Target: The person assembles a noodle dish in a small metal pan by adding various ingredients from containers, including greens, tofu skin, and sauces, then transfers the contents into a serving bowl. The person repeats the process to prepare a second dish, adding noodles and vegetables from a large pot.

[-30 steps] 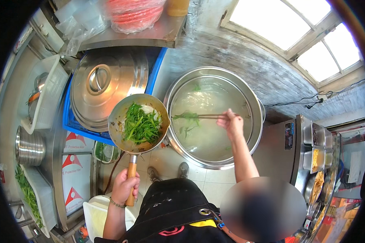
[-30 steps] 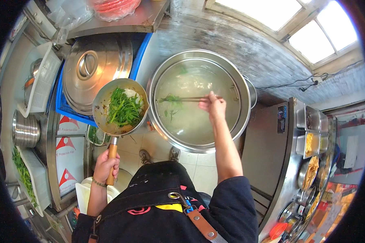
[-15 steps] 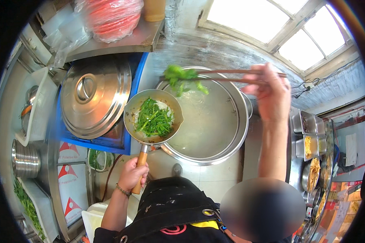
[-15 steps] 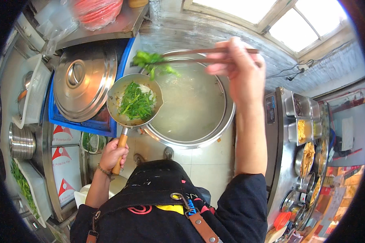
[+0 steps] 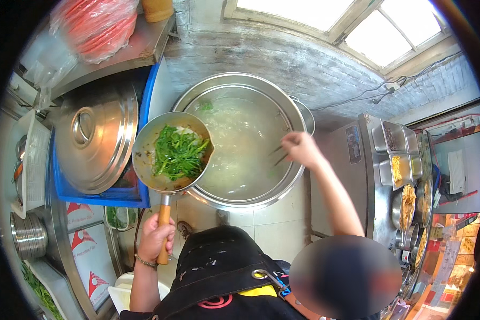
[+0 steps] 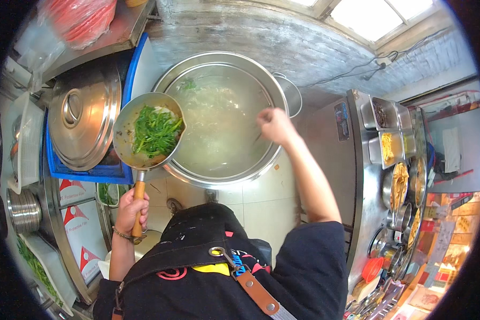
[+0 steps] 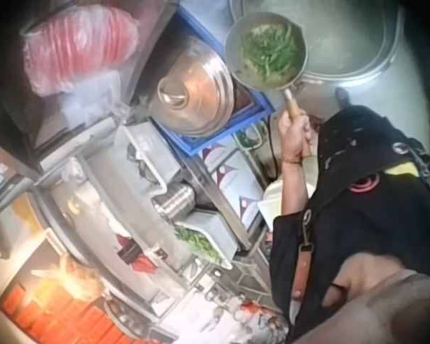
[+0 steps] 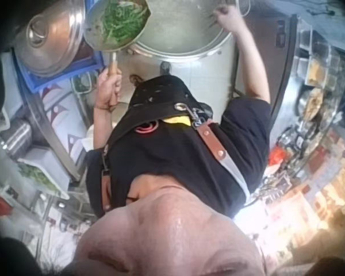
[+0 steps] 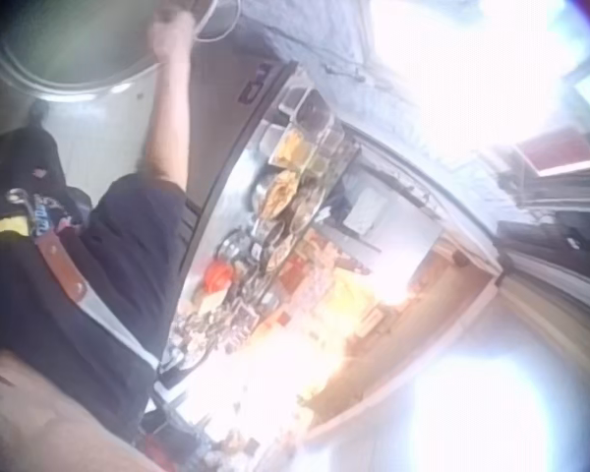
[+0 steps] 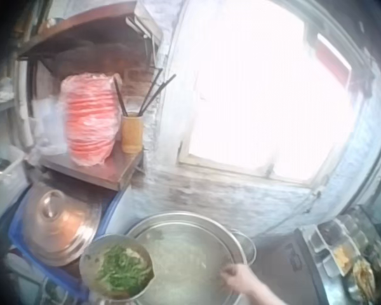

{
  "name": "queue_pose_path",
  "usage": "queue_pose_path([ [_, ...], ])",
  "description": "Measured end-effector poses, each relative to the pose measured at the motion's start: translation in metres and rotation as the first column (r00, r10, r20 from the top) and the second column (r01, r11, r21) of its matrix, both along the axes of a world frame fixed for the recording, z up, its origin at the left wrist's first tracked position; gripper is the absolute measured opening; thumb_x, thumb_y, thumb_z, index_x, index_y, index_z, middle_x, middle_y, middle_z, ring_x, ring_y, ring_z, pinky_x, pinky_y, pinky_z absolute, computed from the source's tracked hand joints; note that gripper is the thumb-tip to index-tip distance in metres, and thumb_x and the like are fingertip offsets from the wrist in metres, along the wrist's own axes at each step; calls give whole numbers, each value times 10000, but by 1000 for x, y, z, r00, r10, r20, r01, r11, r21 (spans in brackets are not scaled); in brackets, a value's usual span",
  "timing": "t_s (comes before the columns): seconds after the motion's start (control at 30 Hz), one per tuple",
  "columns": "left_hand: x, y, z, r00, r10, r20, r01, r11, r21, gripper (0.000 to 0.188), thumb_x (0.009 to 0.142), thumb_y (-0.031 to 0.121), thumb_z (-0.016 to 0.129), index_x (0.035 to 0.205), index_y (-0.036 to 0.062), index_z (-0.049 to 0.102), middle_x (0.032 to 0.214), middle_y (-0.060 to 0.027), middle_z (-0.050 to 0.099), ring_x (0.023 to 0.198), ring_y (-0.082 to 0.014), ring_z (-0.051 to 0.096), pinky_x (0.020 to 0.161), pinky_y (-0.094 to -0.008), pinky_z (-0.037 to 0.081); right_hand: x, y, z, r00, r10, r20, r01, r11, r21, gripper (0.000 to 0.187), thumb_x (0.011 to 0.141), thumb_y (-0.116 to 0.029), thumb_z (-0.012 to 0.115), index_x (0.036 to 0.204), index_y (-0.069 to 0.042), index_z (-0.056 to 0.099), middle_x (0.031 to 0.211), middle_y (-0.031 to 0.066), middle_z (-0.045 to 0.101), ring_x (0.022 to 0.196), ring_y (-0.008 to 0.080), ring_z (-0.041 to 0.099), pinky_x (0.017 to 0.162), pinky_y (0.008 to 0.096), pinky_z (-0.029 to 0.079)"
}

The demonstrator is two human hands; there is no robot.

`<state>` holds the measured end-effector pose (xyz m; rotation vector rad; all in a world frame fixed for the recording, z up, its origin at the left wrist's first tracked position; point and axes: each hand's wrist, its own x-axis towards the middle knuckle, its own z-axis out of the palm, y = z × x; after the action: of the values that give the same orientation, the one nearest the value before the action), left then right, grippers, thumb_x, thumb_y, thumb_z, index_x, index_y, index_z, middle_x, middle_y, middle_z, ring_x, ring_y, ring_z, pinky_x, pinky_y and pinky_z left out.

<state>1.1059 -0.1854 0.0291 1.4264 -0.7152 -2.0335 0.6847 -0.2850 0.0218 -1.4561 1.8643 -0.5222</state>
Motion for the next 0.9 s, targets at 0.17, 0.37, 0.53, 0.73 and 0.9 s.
queue_pose_path([
  [0.17,8,7,11,993,107,55,-107,994,4,116,794,20,529,891,27,467,591,-31,460,372,-94,440,323,-250,390,-12,6,-114,941,111,-319,-140,988,-70,238,827,-166,593,904,55,636,736,168,653,593,205,644,598,348,512],
  [0.37,16,22,14,968,240,79,-242,970,27,114,780,21,514,885,15,469,590,-48,461,369,-106,437,322,-256,383,-6,-51,-100,855,-280,437,355,929,-100,228,874,-163,594,860,64,613,730,118,663,607,154,636,558,277,537],
  [0.53,26,19,22,962,253,99,-260,963,65,123,771,7,506,886,7,463,587,-50,460,367,-112,436,324,-263,380,53,-126,-87,697,-213,685,427,890,-158,206,885,-150,581,915,52,605,785,127,656,653,163,645,579,273,555],
  [0.73,49,3,22,978,182,102,-193,975,113,143,760,-5,521,889,-1,461,583,-64,490,370,-114,452,325,-264,393,119,-189,-151,824,-193,533,346,916,-203,238,864,-186,614,987,17,632,770,88,667,652,172,654,571,282,514],
  [0.9,65,-16,22,992,93,87,-105,983,148,154,766,3,555,893,-3,468,583,-61,495,381,-113,467,332,-264,406,132,-191,-180,718,-359,596,550,817,-171,202,886,-130,580,914,69,593,758,137,645,617,187,647,536,288,561],
])
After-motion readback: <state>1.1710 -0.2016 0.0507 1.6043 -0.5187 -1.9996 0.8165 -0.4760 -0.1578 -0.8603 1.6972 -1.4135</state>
